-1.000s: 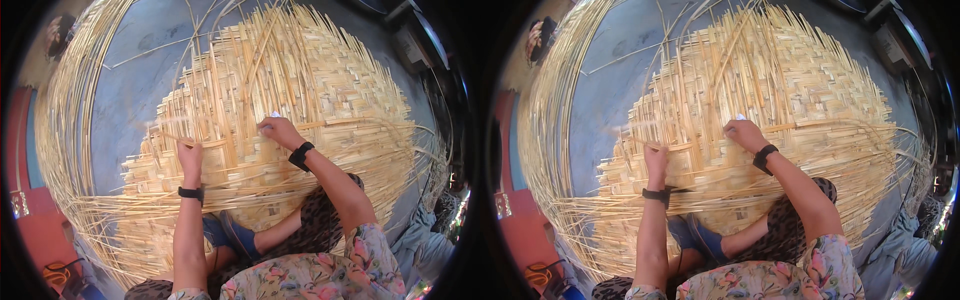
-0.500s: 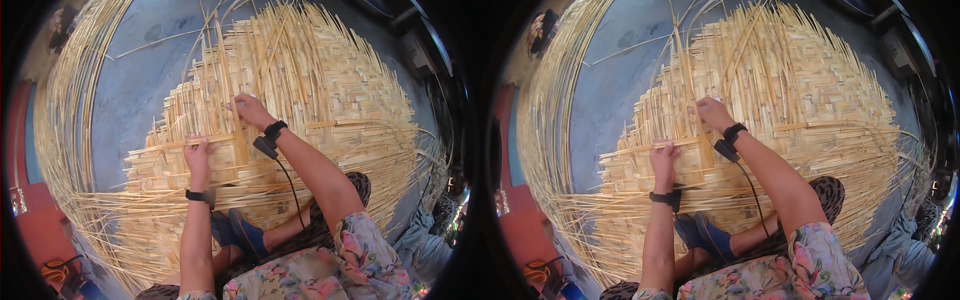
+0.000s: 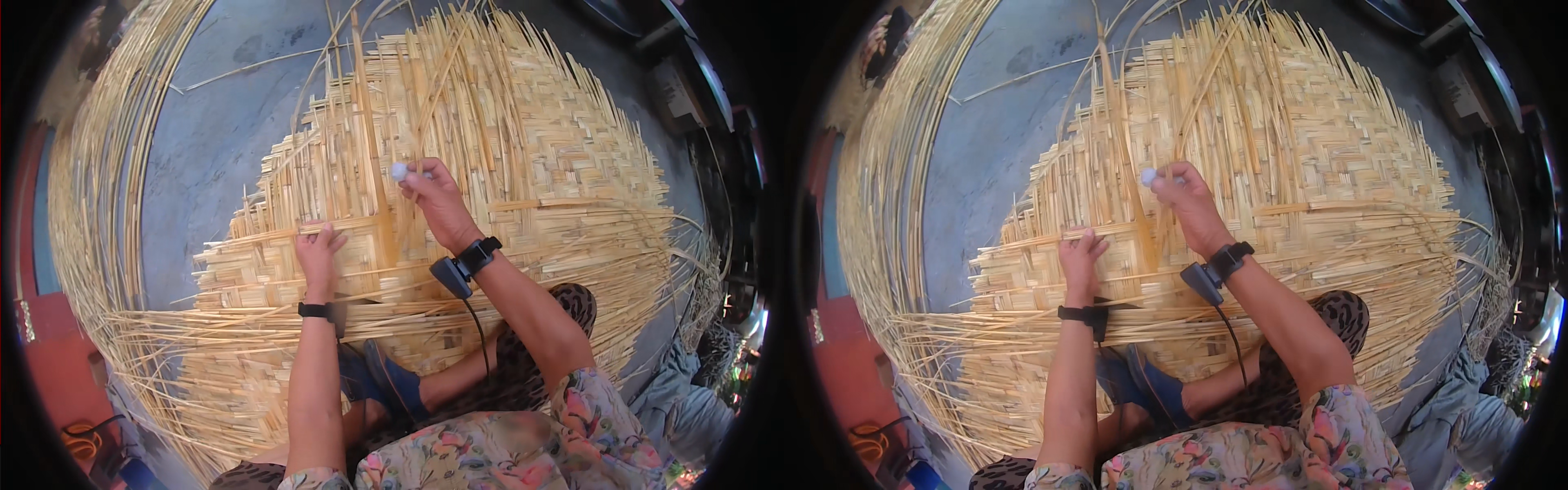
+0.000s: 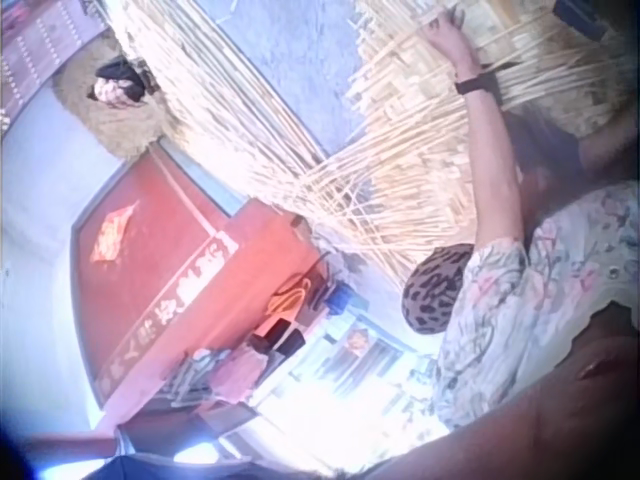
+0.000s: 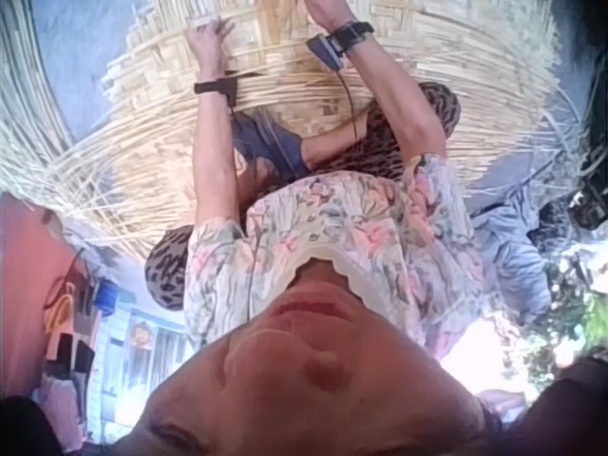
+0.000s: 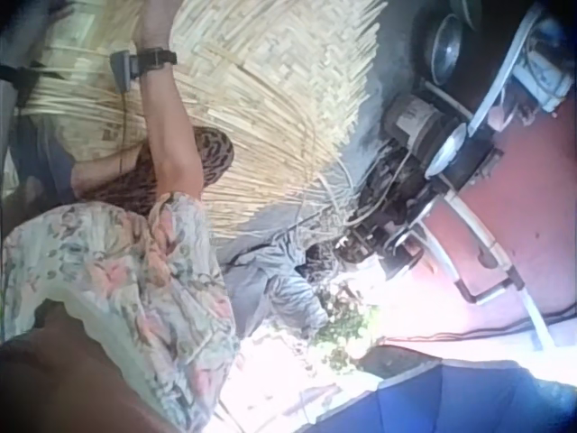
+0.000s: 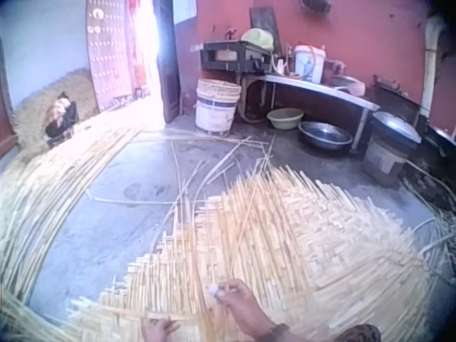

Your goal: Weaving a large circular mat using bamboo strips on the floor of a workshop.

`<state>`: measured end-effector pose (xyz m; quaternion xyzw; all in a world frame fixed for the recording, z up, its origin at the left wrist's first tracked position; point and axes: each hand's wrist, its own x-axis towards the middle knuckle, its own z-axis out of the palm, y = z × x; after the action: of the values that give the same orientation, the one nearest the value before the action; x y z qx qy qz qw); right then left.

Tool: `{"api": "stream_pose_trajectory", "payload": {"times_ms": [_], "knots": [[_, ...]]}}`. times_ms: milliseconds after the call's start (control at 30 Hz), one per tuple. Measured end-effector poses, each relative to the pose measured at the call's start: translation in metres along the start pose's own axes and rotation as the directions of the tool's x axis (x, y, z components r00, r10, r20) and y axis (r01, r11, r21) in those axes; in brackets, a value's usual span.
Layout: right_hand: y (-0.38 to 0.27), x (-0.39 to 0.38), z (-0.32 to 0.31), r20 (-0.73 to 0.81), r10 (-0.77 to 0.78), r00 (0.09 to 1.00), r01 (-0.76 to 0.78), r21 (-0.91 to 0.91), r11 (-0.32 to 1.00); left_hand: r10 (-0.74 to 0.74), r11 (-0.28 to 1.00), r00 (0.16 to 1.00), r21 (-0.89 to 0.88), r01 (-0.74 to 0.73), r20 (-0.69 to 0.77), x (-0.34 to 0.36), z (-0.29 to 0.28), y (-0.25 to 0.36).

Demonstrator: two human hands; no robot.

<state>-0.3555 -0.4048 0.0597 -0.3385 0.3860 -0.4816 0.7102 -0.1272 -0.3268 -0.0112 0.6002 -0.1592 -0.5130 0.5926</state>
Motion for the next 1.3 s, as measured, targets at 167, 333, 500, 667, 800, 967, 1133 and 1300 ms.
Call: {"api": "stream_pose_trajectory", "payload": {"times_ms": [167, 333, 500, 667, 800, 967, 1133, 1300], "knots": [[-0.037, -0.032, 0.018, -0.071, -0.165, 0.984, 0.174, 0.145, 0.974, 0.04, 0.999, 0.999, -0.008, -0.04, 0.018, -0.005, -0.012, -0.001], [-0.024, -0.011, -0.021, -0.265, -0.403, 0.876, 0.234, -0.497, 0.836, 0.024, 0.983, 0.994, -0.183, -0.005, 0.106, -0.028, 0.001, 0.014], [0.002, -0.035, 0.02, 0.027, -0.227, 0.973, 0.171, -0.744, 0.646, -0.011, 0.92, 1.0, -0.392, 0.013, 0.006, -0.022, -0.031, 0.018], [0.051, -0.008, 0.025, 0.401, -0.296, 0.867, 0.49, -0.796, 0.355, -0.088, 0.981, 0.899, -0.118, 0.152, 0.43, 0.021, 0.007, 0.066], [0.03, 0.003, 0.017, 0.485, 0.137, 0.864, 0.403, -0.829, 0.388, -0.346, 0.878, 0.856, 0.454, 0.151, 0.385, 0.057, 0.016, 0.074], [0.025, -0.012, 0.006, 0.49, -0.044, 0.871, 0.456, -0.77, 0.446, -0.393, 0.88, 0.876, 0.389, 0.272, 0.279, 0.046, 0.047, 0.085], [0.031, -0.015, 0.016, 0.325, -0.091, 0.941, 0.333, -0.852, 0.404, -0.473, 0.723, 0.82, 0.673, 0.152, 0.322, 0.057, 0.064, 0.103], [0.043, -0.011, 0.021, 0.05, -0.113, 0.992, 0.104, -0.831, 0.547, -0.313, 0.898, 0.833, 0.428, 0.103, 0.456, 0.056, 0.047, 0.066]]}}
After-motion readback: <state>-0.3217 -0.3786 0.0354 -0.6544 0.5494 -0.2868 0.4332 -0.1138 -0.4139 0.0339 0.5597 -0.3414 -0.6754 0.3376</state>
